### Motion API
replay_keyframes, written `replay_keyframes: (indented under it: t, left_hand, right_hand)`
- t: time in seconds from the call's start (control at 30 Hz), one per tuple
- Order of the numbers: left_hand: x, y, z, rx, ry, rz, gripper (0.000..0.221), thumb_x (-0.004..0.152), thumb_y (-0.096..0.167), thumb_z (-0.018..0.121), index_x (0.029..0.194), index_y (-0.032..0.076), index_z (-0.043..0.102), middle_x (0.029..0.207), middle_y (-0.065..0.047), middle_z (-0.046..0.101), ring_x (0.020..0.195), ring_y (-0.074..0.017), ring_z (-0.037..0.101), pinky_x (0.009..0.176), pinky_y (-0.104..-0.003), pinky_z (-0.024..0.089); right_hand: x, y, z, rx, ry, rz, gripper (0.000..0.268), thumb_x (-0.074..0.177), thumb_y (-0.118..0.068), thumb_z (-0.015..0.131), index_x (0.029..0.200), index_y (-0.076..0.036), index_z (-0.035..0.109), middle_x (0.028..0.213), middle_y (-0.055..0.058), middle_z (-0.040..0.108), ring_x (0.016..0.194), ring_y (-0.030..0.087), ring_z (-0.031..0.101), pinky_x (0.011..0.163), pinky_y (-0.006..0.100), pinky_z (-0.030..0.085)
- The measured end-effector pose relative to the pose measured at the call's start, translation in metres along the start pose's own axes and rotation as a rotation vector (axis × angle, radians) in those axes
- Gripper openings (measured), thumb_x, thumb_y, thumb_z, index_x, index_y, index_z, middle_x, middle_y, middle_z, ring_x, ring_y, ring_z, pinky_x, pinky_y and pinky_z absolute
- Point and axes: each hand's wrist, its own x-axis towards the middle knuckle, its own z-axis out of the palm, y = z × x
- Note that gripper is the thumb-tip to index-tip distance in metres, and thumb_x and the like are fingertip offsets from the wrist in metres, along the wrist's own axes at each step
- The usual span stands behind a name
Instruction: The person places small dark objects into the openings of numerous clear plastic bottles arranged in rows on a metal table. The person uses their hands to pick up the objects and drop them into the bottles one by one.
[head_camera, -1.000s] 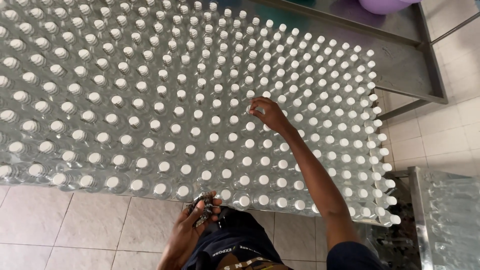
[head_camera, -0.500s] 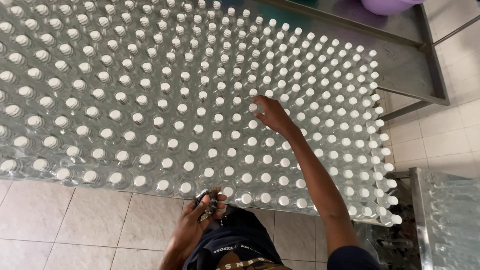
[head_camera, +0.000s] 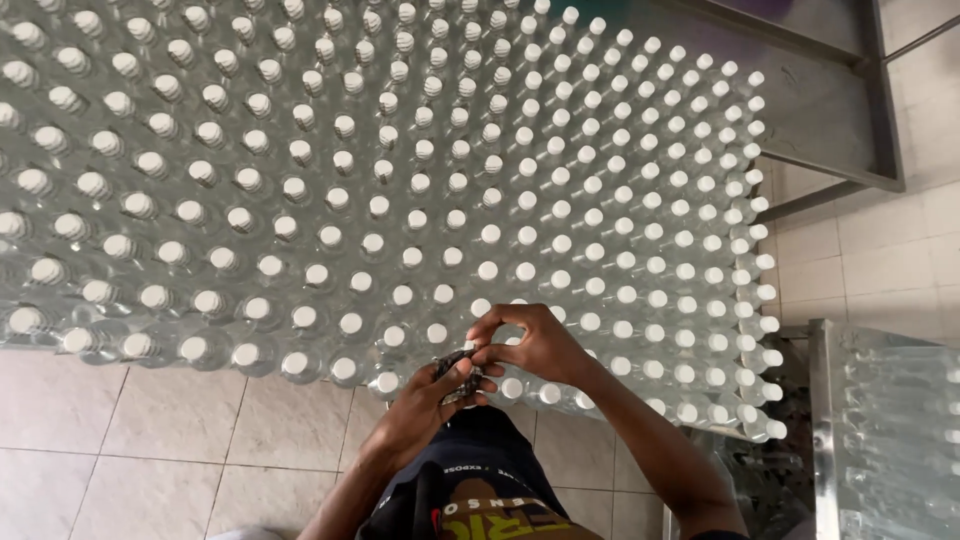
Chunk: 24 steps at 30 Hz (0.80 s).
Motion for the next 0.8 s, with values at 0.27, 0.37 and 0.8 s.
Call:
replay_keyframes:
  t: [0.27,0.37,0.8]
  left_hand:
    - [0.019,-0.006,0.001,0.009,0.090,-0.037,0.050,0.105,0.026,0.057,0.140,-0.007,0.070,0.128,-0.024,0.080,0.112,-0.0307,0.075,0.097,-0.040,0.060]
    - [0.020,-0.003,0.005,-0.004,0.150,-0.009,0.056,0.104,0.028,0.057,0.148,-0.005,0.067,0.127,-0.021,0.080,0.110,-0.0285,0.075,0.096,-0.039,0.059]
    - [0.009,-0.016,-0.004,-0.191,0.318,0.083,0.059,0.104,0.026,0.057,0.150,-0.010,0.066,0.127,-0.025,0.079,0.104,-0.0283,0.072,0.093,-0.040,0.058]
  right_hand:
    - [0.025,0.042,-0.035,0.108,0.005,-0.020,0.020,0.092,-0.014,0.085,0.111,-0.011,0.079,0.101,0.007,0.087,0.095,0.020,0.088,0.087,0.033,0.075]
    - [0.065,0.068,-0.049,-0.010,0.154,-0.138,0.021,0.102,-0.021,0.077,0.122,-0.014,0.076,0.113,0.006,0.086,0.106,0.022,0.085,0.088,0.035,0.074]
    - [0.122,0.125,-0.073,-0.334,0.211,-0.244,0.029,0.111,-0.029,0.064,0.133,-0.013,0.074,0.124,0.001,0.083,0.116,0.016,0.080,0.088,0.031,0.065]
